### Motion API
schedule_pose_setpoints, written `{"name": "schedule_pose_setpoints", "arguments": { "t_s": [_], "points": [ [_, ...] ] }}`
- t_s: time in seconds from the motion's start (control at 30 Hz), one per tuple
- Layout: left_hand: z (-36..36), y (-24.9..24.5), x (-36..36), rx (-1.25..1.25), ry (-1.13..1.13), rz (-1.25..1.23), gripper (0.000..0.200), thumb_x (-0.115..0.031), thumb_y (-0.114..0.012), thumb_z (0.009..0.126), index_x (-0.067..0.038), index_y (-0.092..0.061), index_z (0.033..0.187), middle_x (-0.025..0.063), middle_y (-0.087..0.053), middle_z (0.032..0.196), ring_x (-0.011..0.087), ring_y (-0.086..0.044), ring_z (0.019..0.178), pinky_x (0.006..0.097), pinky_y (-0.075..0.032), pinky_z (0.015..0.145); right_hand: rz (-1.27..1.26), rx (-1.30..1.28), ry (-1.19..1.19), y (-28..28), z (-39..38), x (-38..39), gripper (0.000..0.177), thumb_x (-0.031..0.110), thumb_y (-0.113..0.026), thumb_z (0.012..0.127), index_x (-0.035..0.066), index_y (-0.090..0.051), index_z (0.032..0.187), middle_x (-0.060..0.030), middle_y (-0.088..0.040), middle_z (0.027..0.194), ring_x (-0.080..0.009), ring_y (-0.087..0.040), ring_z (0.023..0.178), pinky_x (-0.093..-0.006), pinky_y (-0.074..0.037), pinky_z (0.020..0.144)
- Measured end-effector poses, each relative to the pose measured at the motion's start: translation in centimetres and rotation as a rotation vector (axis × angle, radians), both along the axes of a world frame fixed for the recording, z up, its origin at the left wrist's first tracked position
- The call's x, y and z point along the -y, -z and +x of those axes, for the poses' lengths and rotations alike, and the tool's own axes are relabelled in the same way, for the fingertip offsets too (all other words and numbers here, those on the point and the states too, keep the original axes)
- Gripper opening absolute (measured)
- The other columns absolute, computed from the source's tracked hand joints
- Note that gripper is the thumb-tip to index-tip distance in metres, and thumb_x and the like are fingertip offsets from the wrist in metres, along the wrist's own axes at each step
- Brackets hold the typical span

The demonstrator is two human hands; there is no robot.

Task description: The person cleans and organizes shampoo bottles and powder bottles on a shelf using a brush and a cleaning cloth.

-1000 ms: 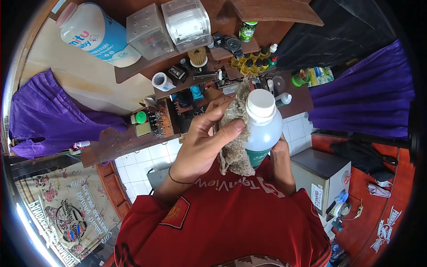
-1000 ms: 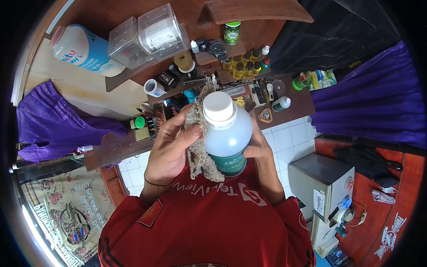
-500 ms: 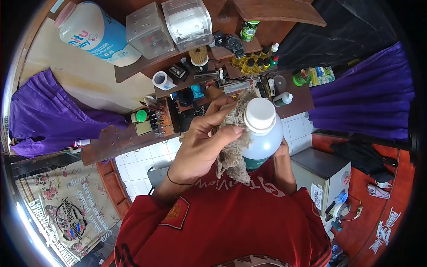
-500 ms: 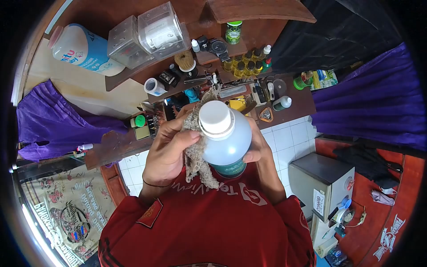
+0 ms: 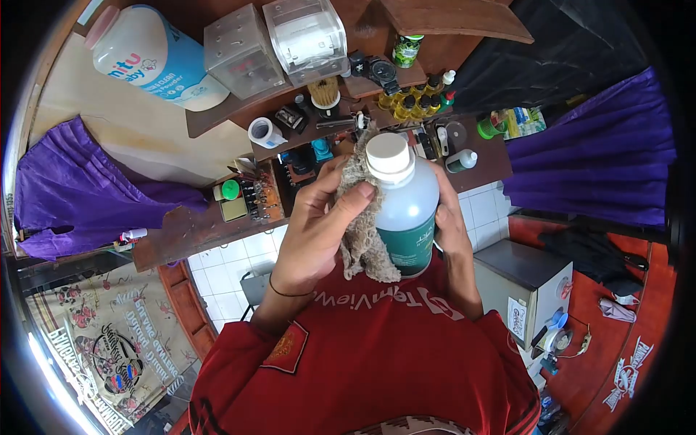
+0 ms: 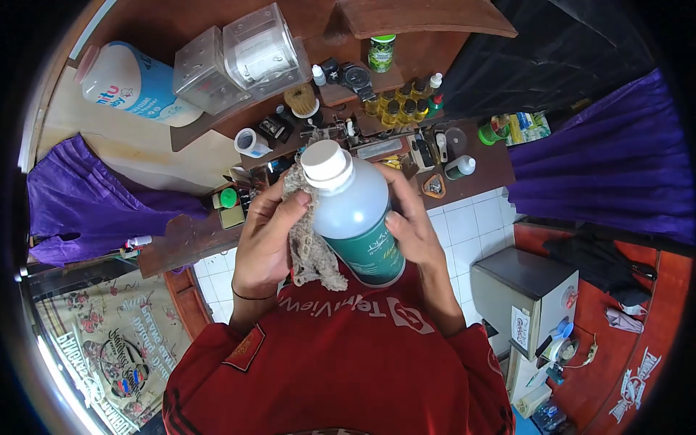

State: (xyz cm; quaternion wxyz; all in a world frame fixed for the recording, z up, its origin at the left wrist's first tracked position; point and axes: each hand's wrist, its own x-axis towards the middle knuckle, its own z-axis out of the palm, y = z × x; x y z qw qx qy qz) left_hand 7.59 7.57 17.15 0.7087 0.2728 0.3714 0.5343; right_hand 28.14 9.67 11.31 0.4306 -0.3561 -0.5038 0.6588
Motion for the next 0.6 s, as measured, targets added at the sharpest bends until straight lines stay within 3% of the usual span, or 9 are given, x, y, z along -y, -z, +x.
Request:
{"name": "schedule_pose_setpoints", "arguments": {
  "t_s": [0.03, 0.07, 0.17, 0.3, 0.6],
  "points": [
    [0.0, 0.0, 0.0, 0.000, 0.006, -0.004, 0.029, -0.011, -0.066, 0.094, 0.001, -0.066, 0.120, 0.0045, -0.051, 0.130, 0.0137, -0.050, 0.117, 0.0279, -0.038, 0.100, -0.056, -0.055, 0.031, -1.1, -0.4, 0.3, 0.107, 0.063, -0.076, 0.070, -0.003, -0.035, 0.144, -0.0164, -0.050, 0.136, -0.0259, -0.050, 0.125, -0.0381, -0.037, 0.106],
    [0.1, -0.1, 0.1, 0.002, 0.007, 0.007, 0.030, -0.011, -0.066, 0.094, 0.001, -0.065, 0.121, 0.0049, -0.051, 0.130, 0.0137, -0.050, 0.118, 0.0280, -0.038, 0.101, -0.060, -0.055, 0.039, -1.3, -0.5, 0.5, 0.107, 0.063, -0.076, 0.070, -0.003, -0.035, 0.144, -0.0164, -0.050, 0.136, -0.0259, -0.050, 0.125, -0.0381, -0.037, 0.106],
    [-0.4, 0.0, -0.5, -0.017, 0.034, 0.052, 0.032, -0.011, -0.064, 0.094, 0.001, -0.065, 0.124, 0.0064, -0.055, 0.130, 0.0145, -0.052, 0.118, 0.0296, -0.039, 0.102, 0.292, 0.112, 0.024, -2.1, -0.8, 0.7, 0.099, 0.034, -0.087, 0.066, -0.001, -0.037, 0.144, -0.0186, -0.052, 0.136, -0.0283, -0.051, 0.127, -0.0401, -0.037, 0.108],
    [-0.8, -0.6, -1.0, 0.109, 0.041, 0.037, 0.035, -0.011, -0.061, 0.095, 0.002, -0.061, 0.127, 0.0082, -0.064, 0.122, 0.0155, -0.060, 0.111, 0.0324, -0.044, 0.100, 0.271, 0.255, 0.063, -4.1, -1.5, 0.6, 0.095, 0.036, -0.086, 0.067, 0.001, -0.039, 0.143, -0.0196, -0.059, 0.126, -0.0308, -0.059, 0.119, -0.0403, -0.043, 0.103],
    [-1.1, -0.4, -1.7, 0.149, 0.055, 0.017, 0.033, -0.008, -0.058, 0.093, 0.003, -0.062, 0.124, 0.0100, -0.068, 0.117, 0.0165, -0.063, 0.107, 0.0319, -0.046, 0.098, 0.211, 0.126, -0.050, -3.8, -0.7, 0.0, 0.093, 0.036, -0.081, 0.070, 0.001, -0.037, 0.145, -0.0199, -0.054, 0.134, -0.0318, -0.053, 0.125, -0.0415, -0.039, 0.107]
  ]
}}
